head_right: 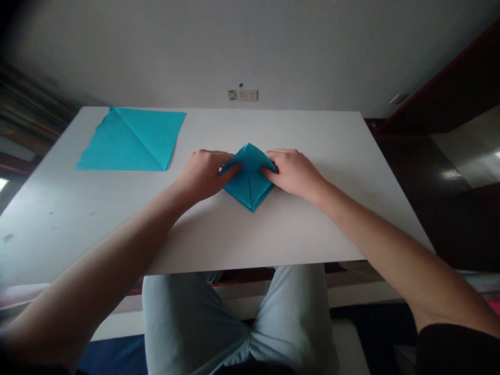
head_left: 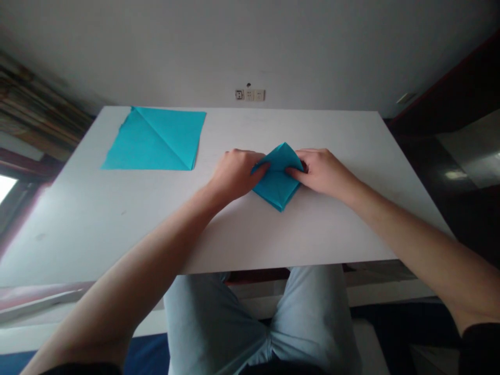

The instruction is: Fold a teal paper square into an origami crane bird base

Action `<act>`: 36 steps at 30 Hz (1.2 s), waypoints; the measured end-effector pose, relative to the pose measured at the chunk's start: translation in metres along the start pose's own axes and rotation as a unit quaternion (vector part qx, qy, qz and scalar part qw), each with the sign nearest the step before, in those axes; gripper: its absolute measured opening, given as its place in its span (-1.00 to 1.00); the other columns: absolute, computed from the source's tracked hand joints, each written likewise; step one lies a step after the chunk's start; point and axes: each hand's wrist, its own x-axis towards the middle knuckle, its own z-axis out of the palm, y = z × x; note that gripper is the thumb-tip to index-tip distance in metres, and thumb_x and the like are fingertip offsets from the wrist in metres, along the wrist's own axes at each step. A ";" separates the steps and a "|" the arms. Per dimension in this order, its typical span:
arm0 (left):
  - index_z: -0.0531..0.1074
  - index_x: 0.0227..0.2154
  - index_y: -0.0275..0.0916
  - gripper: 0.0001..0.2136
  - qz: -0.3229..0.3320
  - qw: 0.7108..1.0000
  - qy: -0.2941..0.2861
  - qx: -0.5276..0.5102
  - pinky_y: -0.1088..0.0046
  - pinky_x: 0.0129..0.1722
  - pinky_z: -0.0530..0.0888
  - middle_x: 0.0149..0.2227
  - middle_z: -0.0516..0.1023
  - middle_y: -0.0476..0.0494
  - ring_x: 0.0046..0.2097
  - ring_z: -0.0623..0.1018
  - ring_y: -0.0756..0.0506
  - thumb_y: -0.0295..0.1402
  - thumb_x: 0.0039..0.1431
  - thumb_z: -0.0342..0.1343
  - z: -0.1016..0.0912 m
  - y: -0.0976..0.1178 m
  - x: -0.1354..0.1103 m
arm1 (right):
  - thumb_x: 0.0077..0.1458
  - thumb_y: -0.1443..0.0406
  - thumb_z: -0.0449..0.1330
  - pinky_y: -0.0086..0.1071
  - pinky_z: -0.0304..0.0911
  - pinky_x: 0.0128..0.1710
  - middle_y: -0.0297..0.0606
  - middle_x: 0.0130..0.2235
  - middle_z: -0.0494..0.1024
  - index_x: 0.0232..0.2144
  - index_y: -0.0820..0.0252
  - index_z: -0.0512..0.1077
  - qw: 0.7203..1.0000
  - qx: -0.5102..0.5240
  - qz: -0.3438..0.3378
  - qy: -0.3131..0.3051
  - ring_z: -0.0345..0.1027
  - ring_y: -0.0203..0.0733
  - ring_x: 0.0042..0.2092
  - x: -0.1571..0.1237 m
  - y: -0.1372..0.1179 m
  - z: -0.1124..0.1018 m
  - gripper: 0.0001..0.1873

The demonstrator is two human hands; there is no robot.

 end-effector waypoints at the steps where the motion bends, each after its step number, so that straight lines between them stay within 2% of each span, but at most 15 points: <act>1: 0.71 -0.24 -0.10 -0.70 0.000 1.000 0.008 -0.002 0.19 -0.20 0.41 -0.29 0.78 -0.22 -0.27 0.66 -0.26 -0.22 0.65 0.18 0.000 0.000 0.000 | 0.37 0.19 0.43 -0.11 0.25 -0.19 -0.27 -0.29 0.69 -0.29 0.01 0.61 1.000 -0.005 -0.005 -0.003 0.49 0.01 -0.26 0.004 0.000 0.000 -0.85; 5: 0.60 -0.31 -0.06 -0.63 -0.001 0.999 0.036 -0.030 0.19 -0.26 0.32 -0.40 0.66 -0.15 -0.36 0.55 -0.21 -0.13 0.72 0.17 0.002 0.000 0.001 | 0.52 0.11 0.42 -0.07 0.32 -0.18 -0.22 -0.28 0.65 -0.37 -0.02 0.48 0.999 -0.039 -0.021 0.002 0.50 0.03 -0.24 0.014 0.000 0.002 -0.63; 8: 0.57 -0.35 -0.06 -0.59 -0.003 0.998 0.038 -0.043 0.19 -0.27 0.24 -0.43 0.62 -0.14 -0.40 0.49 -0.18 -0.13 0.73 0.14 0.003 -0.001 0.001 | 0.48 0.18 0.46 0.03 0.46 -0.06 -0.10 -0.10 0.73 -0.19 -0.01 0.53 0.995 -0.070 -0.038 0.068 0.59 0.15 -0.11 0.011 -0.009 0.001 -0.81; 10: 0.58 -0.36 -0.07 -0.58 -0.001 0.998 0.043 -0.051 0.19 -0.27 0.18 -0.43 0.62 -0.14 -0.42 0.44 -0.15 -0.13 0.72 0.13 0.003 -0.001 0.001 | 0.44 0.17 0.53 0.15 0.51 0.07 -0.01 0.02 0.75 -0.03 -0.01 0.56 0.984 -0.100 -0.062 0.136 0.63 0.27 0.01 0.004 -0.018 -0.003 -0.78; 12: 0.58 -0.37 -0.07 -0.57 -0.001 0.997 0.047 -0.059 0.20 -0.27 0.14 -0.44 0.60 -0.12 -0.43 0.39 -0.13 -0.11 0.72 0.12 0.003 0.000 0.001 | 0.50 0.11 0.53 0.26 0.50 0.16 0.01 0.01 0.74 -0.01 -0.03 0.57 0.975 -0.122 -0.095 0.162 0.64 0.34 0.06 -0.002 -0.029 -0.007 -0.76; 15: 0.57 -0.40 -0.08 -0.48 -0.010 0.997 0.044 -0.059 0.20 -0.27 0.14 -0.45 0.60 -0.13 -0.43 0.39 -0.12 -0.03 0.77 0.09 0.002 0.002 0.002 | 0.58 0.07 0.45 0.31 0.54 0.19 0.00 0.08 0.76 0.10 -0.04 0.62 0.976 -0.085 -0.116 0.162 0.67 0.35 0.09 -0.005 -0.038 -0.007 -0.80; 19: 0.58 -0.40 -0.08 -0.46 0.018 0.998 0.027 -0.053 0.21 -0.27 0.24 -0.46 0.61 -0.13 -0.41 0.49 -0.14 -0.03 0.79 0.07 0.000 0.004 0.001 | 0.61 0.03 0.43 0.25 0.61 0.21 0.02 0.31 0.79 0.45 -0.07 0.62 0.980 0.022 -0.096 0.175 0.68 0.28 0.15 0.004 -0.036 0.001 -0.50; 21: 0.56 -0.38 -0.08 -0.51 0.045 0.997 0.010 -0.057 0.22 -0.26 0.30 -0.44 0.62 -0.12 -0.40 0.53 -0.15 -0.07 0.78 0.09 0.000 0.004 0.001 | 0.60 0.02 0.43 0.23 0.62 0.25 -0.05 0.23 0.84 0.37 -0.08 0.70 0.983 0.053 -0.078 0.159 0.72 0.25 0.15 0.008 -0.035 0.002 -0.58; 23: 0.53 -0.38 -0.07 -0.54 0.065 0.996 -0.005 -0.061 0.21 -0.25 0.34 -0.42 0.64 -0.12 -0.37 0.55 -0.16 -0.09 0.77 0.11 -0.001 0.004 0.000 | 0.60 0.02 0.44 0.20 0.62 0.25 -0.11 0.06 0.88 0.12 -0.07 0.79 0.986 0.066 -0.059 0.144 0.75 0.23 0.09 0.009 -0.036 0.000 -0.75; 25: 0.49 -0.38 -0.06 -0.55 0.076 0.995 -0.011 -0.065 0.21 -0.24 0.35 -0.41 0.63 -0.11 -0.37 0.55 -0.16 -0.10 0.77 0.11 -0.001 0.005 -0.001 | 0.60 0.02 0.47 0.17 0.63 0.23 -0.14 -0.03 0.89 -0.07 -0.05 0.80 0.986 0.076 -0.047 0.139 0.77 0.22 0.04 0.007 -0.038 -0.003 -0.78; 26: 0.47 -0.38 -0.06 -0.55 0.079 0.994 -0.011 -0.069 0.20 -0.24 0.35 -0.42 0.62 -0.11 -0.38 0.53 -0.15 -0.11 0.77 0.10 -0.002 0.005 -0.001 | 0.60 0.00 0.48 0.15 0.63 0.22 -0.15 -0.04 0.90 -0.10 -0.06 0.81 0.985 0.085 -0.046 0.140 0.78 0.21 0.03 0.006 -0.039 -0.005 -0.76; 32: 0.47 -0.37 -0.06 -0.56 0.093 0.992 -0.018 -0.080 0.22 -0.26 0.34 -0.45 0.59 -0.06 -0.41 0.47 -0.12 -0.12 0.76 0.11 -0.004 0.004 -0.001 | 0.68 -0.12 0.39 0.09 0.65 0.18 -0.17 -0.03 0.91 -0.07 -0.09 0.82 0.984 0.112 -0.057 0.127 0.79 0.16 0.03 0.005 -0.038 -0.006 -0.63; 36: 0.48 -0.38 -0.07 -0.56 0.082 0.994 -0.016 -0.067 0.21 -0.25 0.30 -0.46 0.57 -0.07 -0.41 0.48 -0.13 -0.13 0.75 0.12 -0.004 0.007 -0.001 | 0.67 0.00 0.35 0.18 0.64 0.14 -0.15 -0.05 0.86 -0.05 -0.11 0.80 0.979 0.025 -0.071 0.188 0.70 0.19 0.00 0.005 -0.041 -0.009 -0.72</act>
